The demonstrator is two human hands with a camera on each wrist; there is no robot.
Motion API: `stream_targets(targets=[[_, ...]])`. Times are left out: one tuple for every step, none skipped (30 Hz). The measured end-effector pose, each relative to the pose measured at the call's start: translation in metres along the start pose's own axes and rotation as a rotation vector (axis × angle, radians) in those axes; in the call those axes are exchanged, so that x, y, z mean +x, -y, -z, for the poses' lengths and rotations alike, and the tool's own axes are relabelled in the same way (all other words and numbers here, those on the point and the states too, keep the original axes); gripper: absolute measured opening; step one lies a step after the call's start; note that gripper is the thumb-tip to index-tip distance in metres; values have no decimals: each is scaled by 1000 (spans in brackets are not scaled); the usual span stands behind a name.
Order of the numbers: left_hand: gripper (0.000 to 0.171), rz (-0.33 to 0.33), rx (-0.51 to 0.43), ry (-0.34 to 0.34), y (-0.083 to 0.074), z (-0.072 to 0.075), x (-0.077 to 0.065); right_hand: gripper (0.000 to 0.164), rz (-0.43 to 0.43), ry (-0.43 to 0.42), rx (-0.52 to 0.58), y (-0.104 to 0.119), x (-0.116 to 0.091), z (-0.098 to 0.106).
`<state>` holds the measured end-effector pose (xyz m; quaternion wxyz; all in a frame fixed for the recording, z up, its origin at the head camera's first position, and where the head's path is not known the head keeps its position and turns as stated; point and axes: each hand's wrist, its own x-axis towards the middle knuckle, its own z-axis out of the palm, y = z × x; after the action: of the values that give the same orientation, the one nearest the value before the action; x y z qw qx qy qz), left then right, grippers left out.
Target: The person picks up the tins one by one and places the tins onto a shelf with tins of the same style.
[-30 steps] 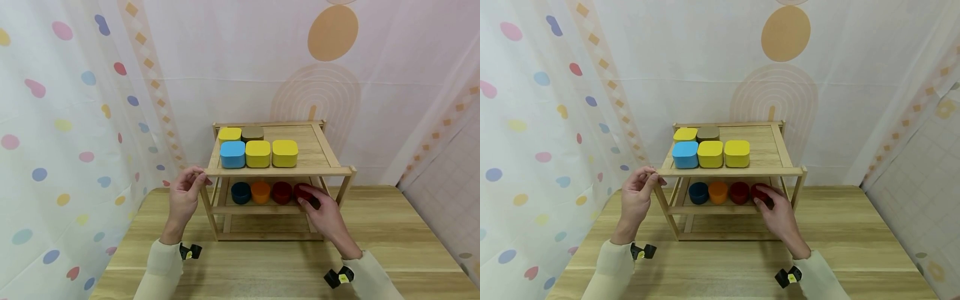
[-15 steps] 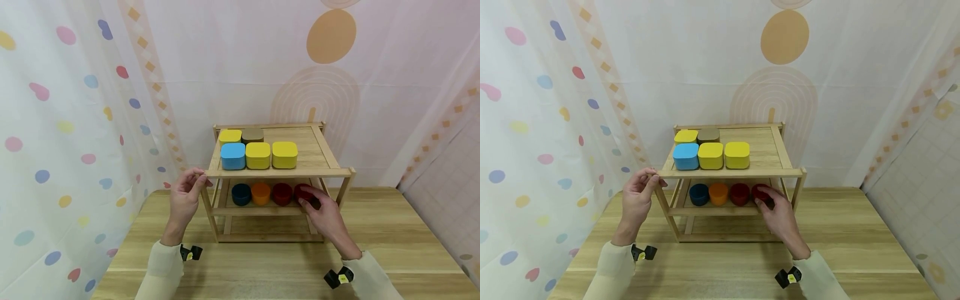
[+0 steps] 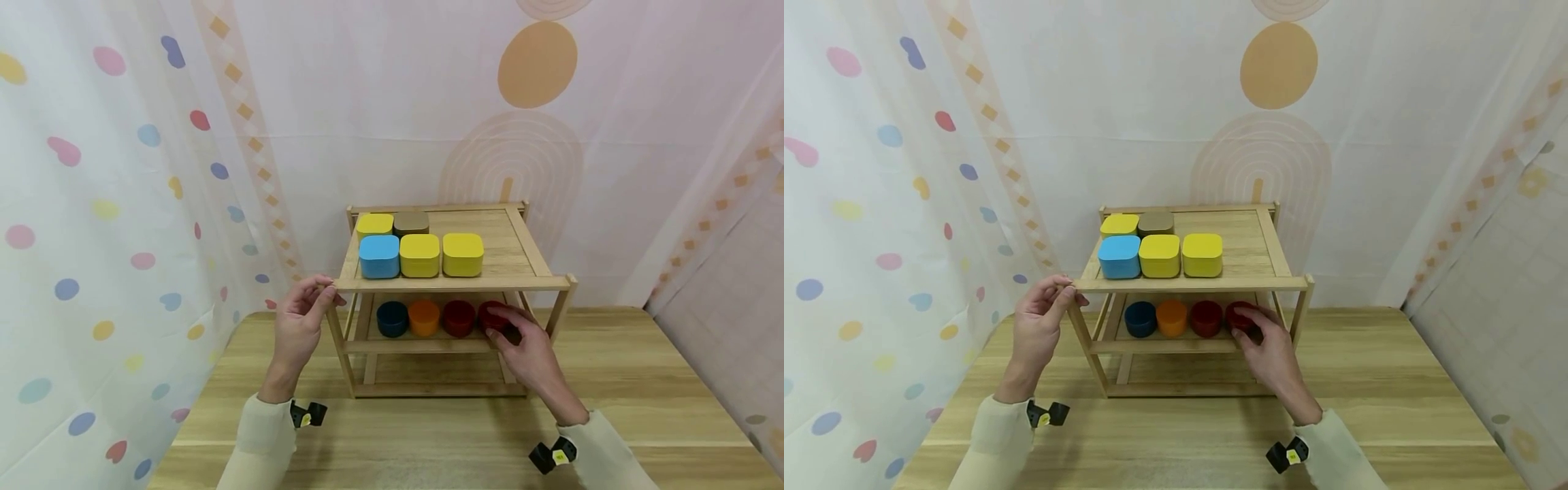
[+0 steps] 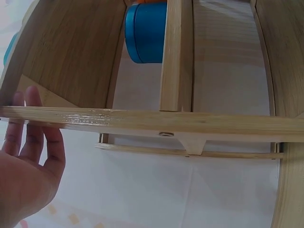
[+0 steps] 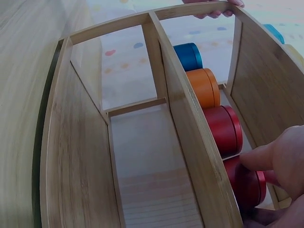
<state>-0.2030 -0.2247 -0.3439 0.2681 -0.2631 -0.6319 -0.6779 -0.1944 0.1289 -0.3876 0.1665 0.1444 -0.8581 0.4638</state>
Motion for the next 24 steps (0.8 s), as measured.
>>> stream_targets(targets=[[13,1,9,2,-1,0,0,35,-1,4,0,0,0,0],[13,0,9,4,-1,1,0,36,-2,8,2,-1,0,1],[13,-1,9,6,-1,1,1,36,-4,12,3,-1,0,1],[13,-2,10,9,-2,2,1,36,-6,17,4,-1,1,1],[13,-4,11,13,-2,3,2,36,-8,22,6,-1,1,2],[14,-3,14,17,-2,4,2,37,-10,28,8,-1,1,2],[14,-3,17,23,-3,4,2,37,-13,33,9,-2,1,2],[14,0,14,26,-3,5,3,38,-12,35,8,-2,1,3],[14,3,19,30,-3,6,3,38,-10,37,5,-2,1,3],[15,8,29,32,-3,6,3,38,-9,37,3,-1,1,4],[15,13,40,33,-4,6,3,39,-8,35,1,-1,1,5],[16,21,54,32,-4,6,3,39,-8,35,-5,-1,0,6],[17,29,69,29,-5,7,3,40,-7,34,-11,0,-1,7],[18,36,80,24,-6,7,2,40,-6,35,-15,1,-1,9],[19,40,94,21,-7,7,2,41,-7,39,-17,2,-3,11],[21,44,103,19,-8,7,1,42,-4,41,-16,3,-4,12],[22,44,109,18,-10,7,1,43,-1,45,-18,5,-7,14],[24,40,112,19,-11,7,0,44,1,51,-22,6,-9,17],[26,32,115,22,-12,8,0,44,7,58,-19,8,-12,19],[28,24,125,24,-14,8,0,43,14,66,-17,9,-16,22],[29,14,136,27,-15,9,-1,43,22,74,-24,11,-19,26],[31,7,150,29,-17,11,-1,41,36,81,-29,13,-23,29],[32,2,167,31,-18,14,-2,39,52,90,-38,14,-27,33],[33,1,197,31,-20,17,-3,38,81,105,-39,15,-31,38]])
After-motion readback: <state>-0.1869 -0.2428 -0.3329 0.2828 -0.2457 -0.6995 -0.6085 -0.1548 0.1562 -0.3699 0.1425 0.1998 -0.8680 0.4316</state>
